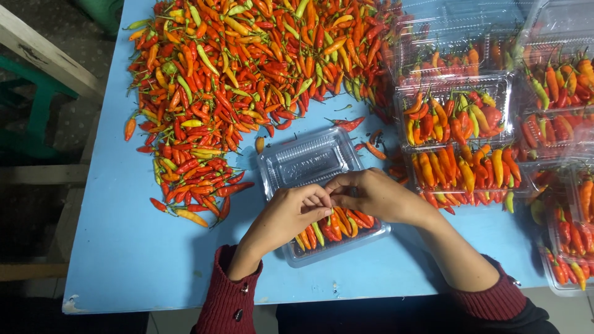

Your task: Packing chili peppers from a large pile into small plastic containers

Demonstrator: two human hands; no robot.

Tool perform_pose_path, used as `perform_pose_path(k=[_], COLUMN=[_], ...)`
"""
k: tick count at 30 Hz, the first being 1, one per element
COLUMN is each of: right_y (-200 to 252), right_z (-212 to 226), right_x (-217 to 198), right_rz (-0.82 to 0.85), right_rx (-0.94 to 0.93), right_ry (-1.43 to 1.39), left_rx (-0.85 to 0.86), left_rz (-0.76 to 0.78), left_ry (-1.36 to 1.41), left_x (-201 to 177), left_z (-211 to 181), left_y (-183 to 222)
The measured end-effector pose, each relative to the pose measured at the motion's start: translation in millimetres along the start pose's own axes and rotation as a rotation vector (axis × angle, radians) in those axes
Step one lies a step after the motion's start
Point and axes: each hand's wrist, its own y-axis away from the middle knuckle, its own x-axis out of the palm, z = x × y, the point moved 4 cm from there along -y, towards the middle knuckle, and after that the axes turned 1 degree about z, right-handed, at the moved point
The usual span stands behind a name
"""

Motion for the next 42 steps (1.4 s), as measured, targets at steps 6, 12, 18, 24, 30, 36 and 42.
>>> perform_pose_path(k=[6,12,18,24,30,36,42], right_y=[-1,-2,-2,-3,-4,-11,-31], right_z=[-1,-4,-4,-9,-12,-1,33], right_x=[1,1,2,3,3,3,7], right_rz=[-0.003,-0.012,-0.026,-0.022,-0.093,-0.134,-0.104], right_rx=[-0.021,-0.007,-0.01,-0.015,0.005,-0.027,-0.225], right_ry=[0.017,0.028,-0.005,0.011,-0.027,-0.002,0.124], left_rx=[-0.022,-0.035,0.05,0.141,0.106,-0.016,-0.171], left_rz=[0.037,0.054,-0.012,-0.277,-0.874,-0.987,-1.005], left_ry=[0.034,0.018,0.042,0.158,0.336,0.097,-0.233], left_x=[0,2,-6,-46,-104,-109,-113], left_z=[-1,3,0,18,37,51,67], left_y=[3,1,3,11,43,38,38])
